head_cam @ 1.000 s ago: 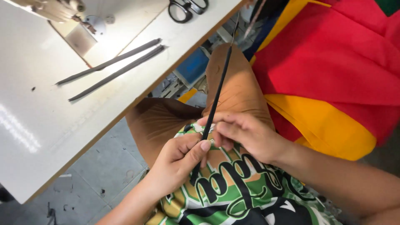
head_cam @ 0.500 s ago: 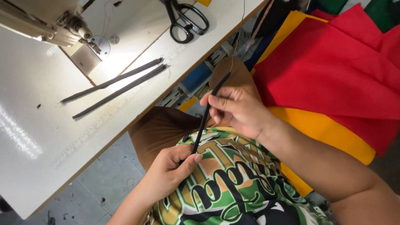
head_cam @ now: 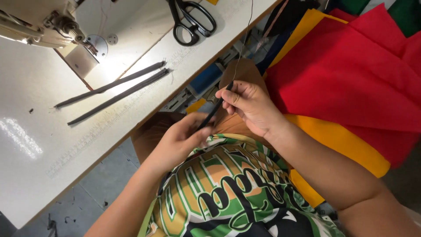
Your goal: Aligning and sewing thin black fabric strips using an industrial sewing machine and trimming with scissors.
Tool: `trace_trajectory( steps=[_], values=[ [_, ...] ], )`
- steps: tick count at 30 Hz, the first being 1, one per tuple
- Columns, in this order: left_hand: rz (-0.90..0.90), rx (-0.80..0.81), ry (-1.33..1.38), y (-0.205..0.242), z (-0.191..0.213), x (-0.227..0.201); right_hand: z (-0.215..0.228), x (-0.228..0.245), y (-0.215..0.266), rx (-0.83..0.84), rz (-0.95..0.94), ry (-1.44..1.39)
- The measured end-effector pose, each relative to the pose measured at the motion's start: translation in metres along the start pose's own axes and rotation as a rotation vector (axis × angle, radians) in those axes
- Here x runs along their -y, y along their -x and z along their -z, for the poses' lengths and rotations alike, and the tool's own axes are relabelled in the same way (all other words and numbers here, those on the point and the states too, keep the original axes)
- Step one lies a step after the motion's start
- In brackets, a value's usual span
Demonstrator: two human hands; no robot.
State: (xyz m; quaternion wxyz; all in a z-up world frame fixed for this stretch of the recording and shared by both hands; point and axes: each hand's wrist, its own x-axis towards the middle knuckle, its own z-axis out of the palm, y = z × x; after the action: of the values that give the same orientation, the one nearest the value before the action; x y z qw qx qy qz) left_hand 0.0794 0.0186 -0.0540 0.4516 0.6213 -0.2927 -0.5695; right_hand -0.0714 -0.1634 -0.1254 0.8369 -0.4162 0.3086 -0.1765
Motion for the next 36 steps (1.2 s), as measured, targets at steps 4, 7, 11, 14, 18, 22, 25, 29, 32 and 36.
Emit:
trace_trajectory(
  steps=[4, 7, 11, 14, 18, 22, 25, 29, 32, 36],
  values=[
    [-0.107, -0.167, 0.022, -0.047, -0.021, -0.009, -0.007, 0.002, -0.002, -0.036, 0.056, 0.026],
    [-0.189, -0.249, -0.136, -0.064, -0.022, 0.0, 0.004, 0.018, -0.009, -0.058, 0.1, 0.023],
    [-0.24, -0.224, -0.216, -0.07, -0.02, 0.003, 0.025, 0.026, -0.025, -0.049, 0.157, 0.085],
    [-0.239, -0.232, -0.213, -0.074, -0.021, 0.0, 0.027, 0.023, -0.029, -0.044, 0.116, 0.094],
    [-0.182, -0.246, -0.118, -0.07, -0.031, -0.012, 0.024, 0.029, -0.031, -0.055, 0.158, 0.101],
    [-0.129, -0.286, -0.011, -0.069, -0.042, -0.033, 0.03, 0.019, -0.038, -0.043, 0.18, 0.168],
    [-0.124, -0.316, -0.156, -0.094, -0.036, -0.037, 0.035, 0.01, -0.051, -0.044, 0.188, 0.189],
    [-0.152, -0.401, -0.39, -0.132, -0.036, -0.029, 0.03, 0.009, -0.048, -0.084, 0.192, 0.225],
    [-0.229, -0.449, -0.611, -0.14, -0.039, -0.055, 0.034, 0.01, -0.042, -0.05, 0.183, 0.279],
    [-0.493, -0.403, -0.454, -0.145, -0.031, -0.082, 0.042, 0.021, -0.03, -0.032, 0.05, 0.167]
  ],
)
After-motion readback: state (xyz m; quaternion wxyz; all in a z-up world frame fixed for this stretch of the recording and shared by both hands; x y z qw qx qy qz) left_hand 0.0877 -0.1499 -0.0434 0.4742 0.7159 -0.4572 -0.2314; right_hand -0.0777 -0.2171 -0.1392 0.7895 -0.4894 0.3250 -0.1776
